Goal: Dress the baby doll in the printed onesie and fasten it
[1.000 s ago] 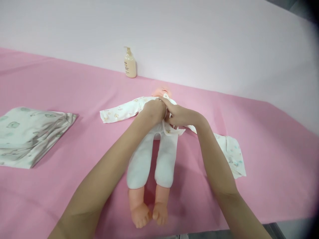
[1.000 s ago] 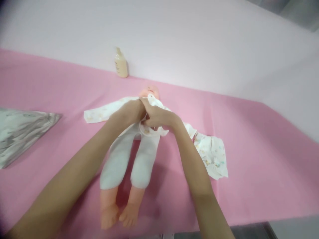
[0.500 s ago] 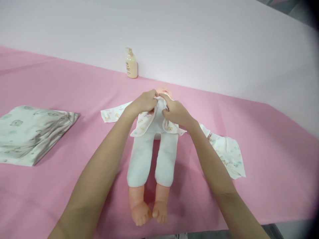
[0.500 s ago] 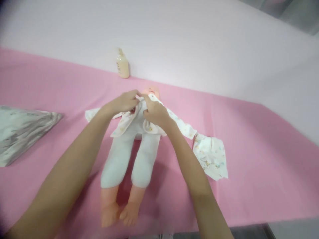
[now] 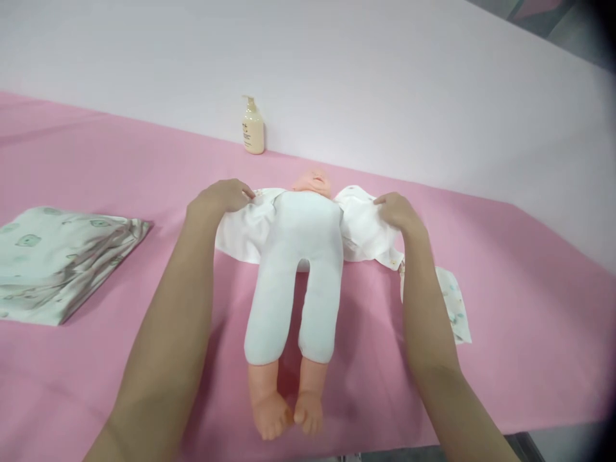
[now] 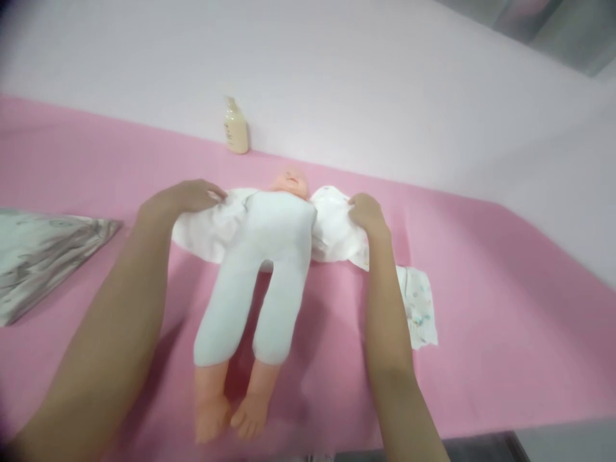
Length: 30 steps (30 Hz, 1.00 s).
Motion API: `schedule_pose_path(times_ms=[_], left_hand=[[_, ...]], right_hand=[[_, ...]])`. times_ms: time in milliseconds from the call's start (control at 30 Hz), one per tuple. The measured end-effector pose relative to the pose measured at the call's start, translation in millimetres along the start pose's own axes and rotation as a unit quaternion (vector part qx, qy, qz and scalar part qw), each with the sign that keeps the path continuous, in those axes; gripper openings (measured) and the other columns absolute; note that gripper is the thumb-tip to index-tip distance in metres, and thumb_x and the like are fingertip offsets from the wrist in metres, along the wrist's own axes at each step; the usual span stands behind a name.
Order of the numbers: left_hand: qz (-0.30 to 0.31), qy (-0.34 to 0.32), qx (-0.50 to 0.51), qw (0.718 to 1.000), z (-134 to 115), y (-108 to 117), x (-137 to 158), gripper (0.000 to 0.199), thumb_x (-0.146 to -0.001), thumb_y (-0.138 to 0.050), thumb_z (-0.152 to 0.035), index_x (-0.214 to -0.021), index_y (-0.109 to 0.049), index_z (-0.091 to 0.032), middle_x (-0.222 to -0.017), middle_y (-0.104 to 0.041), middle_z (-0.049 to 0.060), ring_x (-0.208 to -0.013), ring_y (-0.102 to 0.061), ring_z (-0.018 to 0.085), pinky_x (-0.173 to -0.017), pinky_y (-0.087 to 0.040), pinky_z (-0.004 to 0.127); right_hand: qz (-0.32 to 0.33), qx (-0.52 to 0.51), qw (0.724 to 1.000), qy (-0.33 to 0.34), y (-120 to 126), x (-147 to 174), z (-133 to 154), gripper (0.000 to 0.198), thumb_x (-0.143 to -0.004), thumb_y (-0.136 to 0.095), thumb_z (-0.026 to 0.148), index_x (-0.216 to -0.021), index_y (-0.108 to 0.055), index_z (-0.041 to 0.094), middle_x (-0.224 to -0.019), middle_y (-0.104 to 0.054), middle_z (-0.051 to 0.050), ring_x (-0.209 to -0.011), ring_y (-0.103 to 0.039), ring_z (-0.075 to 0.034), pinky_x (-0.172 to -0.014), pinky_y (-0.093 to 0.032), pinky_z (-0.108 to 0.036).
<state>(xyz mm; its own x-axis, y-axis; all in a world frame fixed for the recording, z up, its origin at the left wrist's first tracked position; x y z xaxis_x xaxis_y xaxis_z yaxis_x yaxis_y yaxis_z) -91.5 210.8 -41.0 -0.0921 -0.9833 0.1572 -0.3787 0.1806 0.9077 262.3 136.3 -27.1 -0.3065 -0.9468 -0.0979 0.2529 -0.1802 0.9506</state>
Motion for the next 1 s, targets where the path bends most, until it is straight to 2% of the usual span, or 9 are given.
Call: schedule_pose_path(times_ms=[167, 300, 367, 533, 600, 667, 767, 900, 1000], left_hand=[[0.004, 0.012, -0.052, 0.999, 5, 1, 3, 0.057, -0.088, -0.053, -0.022, -0.143, -0.055, -0.037, -0.145, -0.057, 0.009, -0.114, -0.060, 0.034, -0.085, -0.052, 0.046], [0.001, -0.044, -0.069, 0.997, 8, 3, 5, 0.054, -0.092, -0.049, -0.033, -0.145, -0.051, -0.025, -0.115, -0.067, 0.011, -0.081, -0.060, 0.021, -0.069, -0.051, 0.034], [-0.003, -0.042, -0.075, 0.996, 5, 3, 7, 0.057, -0.092, -0.049, -0.037, -0.147, -0.047, -0.022, -0.105, -0.068, 0.011, -0.076, -0.058, 0.020, -0.067, -0.049, 0.033], [-0.025, -0.007, -0.090, 0.996, -12, -4, 8, 0.069, -0.094, -0.044, -0.040, -0.159, -0.024, -0.030, -0.122, -0.066, 0.015, -0.101, -0.064, 0.032, -0.077, -0.049, 0.041], [-0.046, -0.032, -0.095, 0.994, -19, -9, 4, 0.062, -0.097, -0.036, -0.038, -0.158, -0.029, -0.031, -0.128, -0.064, 0.014, -0.111, -0.062, 0.033, -0.085, -0.049, 0.044], [-0.064, -0.050, -0.089, 0.993, -20, -14, -4, 0.053, -0.099, -0.033, -0.036, -0.150, -0.045, -0.031, -0.133, -0.064, 0.012, -0.117, -0.061, 0.033, -0.090, -0.048, 0.045], [-0.090, -0.034, -0.059, 0.994, -9, -21, -19, 0.045, -0.095, -0.038, -0.031, -0.133, -0.064, -0.028, -0.135, -0.065, 0.010, -0.119, -0.061, 0.033, -0.091, -0.050, 0.044], [-0.127, 0.019, -0.039, 0.991, 10, -26, -34, 0.046, -0.093, -0.038, -0.029, -0.125, -0.067, -0.015, -0.130, -0.066, 0.020, -0.115, -0.063, 0.037, -0.087, -0.050, 0.046], [-0.134, 0.042, -0.027, 0.990, 21, -25, -37, 0.055, -0.092, -0.039, -0.047, -0.116, -0.068, -0.006, -0.115, -0.071, 0.022, -0.113, -0.062, 0.036, -0.083, -0.049, 0.043]], right_hand=[[0.097, 0.069, 0.992, -0.037, -19, 1, -11, 0.060, -0.080, -0.053, 0.001, -0.139, -0.061, 0.009, -0.137, -0.064, -0.018, -0.118, -0.066, -0.028, -0.092, -0.052, -0.032], [0.096, 0.074, 0.992, -0.042, -25, -1, -12, 0.052, -0.086, -0.050, 0.004, -0.136, -0.062, 0.006, -0.135, -0.065, -0.022, -0.122, -0.064, -0.033, -0.094, -0.051, -0.037], [0.086, 0.070, 0.993, -0.031, -28, -4, -8, 0.051, -0.089, -0.051, 0.007, -0.138, -0.060, 0.006, -0.139, -0.062, -0.022, -0.126, -0.062, -0.032, -0.098, -0.049, -0.036], [0.063, 0.011, 0.996, 0.057, -33, -2, 20, 0.042, -0.098, -0.046, 0.019, -0.134, -0.064, 0.012, -0.141, -0.063, -0.014, -0.127, -0.060, -0.024, -0.103, -0.044, -0.029], [0.062, -0.031, 0.993, 0.094, -34, 4, 34, 0.039, -0.099, -0.043, 0.020, -0.127, -0.068, 0.013, -0.135, -0.066, -0.013, -0.122, -0.062, -0.023, -0.100, -0.045, -0.029], [0.073, -0.064, 0.988, 0.116, -36, 10, 44, 0.037, -0.100, -0.041, 0.021, -0.122, -0.070, 0.013, -0.132, -0.068, -0.012, -0.118, -0.063, -0.022, -0.099, -0.045, -0.029], [0.092, -0.077, 0.985, 0.123, -40, 15, 50, 0.038, -0.104, -0.038, 0.027, -0.116, -0.070, 0.012, -0.131, -0.068, -0.013, -0.114, -0.063, -0.022, -0.096, -0.045, -0.029], [0.131, -0.061, 0.986, 0.082, -50, 12, 43, 0.044, -0.107, -0.033, 0.035, -0.123, -0.066, 0.013, -0.137, -0.064, -0.015, -0.115, -0.064, -0.023, -0.094, -0.046, -0.031], [0.150, -0.028, 0.987, 0.059, -43, 13, 40, 0.044, -0.105, -0.036, 0.039, -0.127, -0.065, 0.013, -0.138, -0.063, -0.017, -0.117, -0.064, -0.027, -0.096, -0.048, -0.036]])
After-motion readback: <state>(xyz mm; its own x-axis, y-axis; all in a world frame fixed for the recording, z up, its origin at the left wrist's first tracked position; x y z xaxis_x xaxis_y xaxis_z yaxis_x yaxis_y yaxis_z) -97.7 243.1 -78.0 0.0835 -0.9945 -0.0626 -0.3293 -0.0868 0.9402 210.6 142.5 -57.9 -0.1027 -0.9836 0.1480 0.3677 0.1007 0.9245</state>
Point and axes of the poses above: each hand's wrist, its own x-axis away from the middle knuckle, its own y-axis out of the back of the hand, z = x × y, the point moved 5 cm from there along -x, towards the middle knuckle
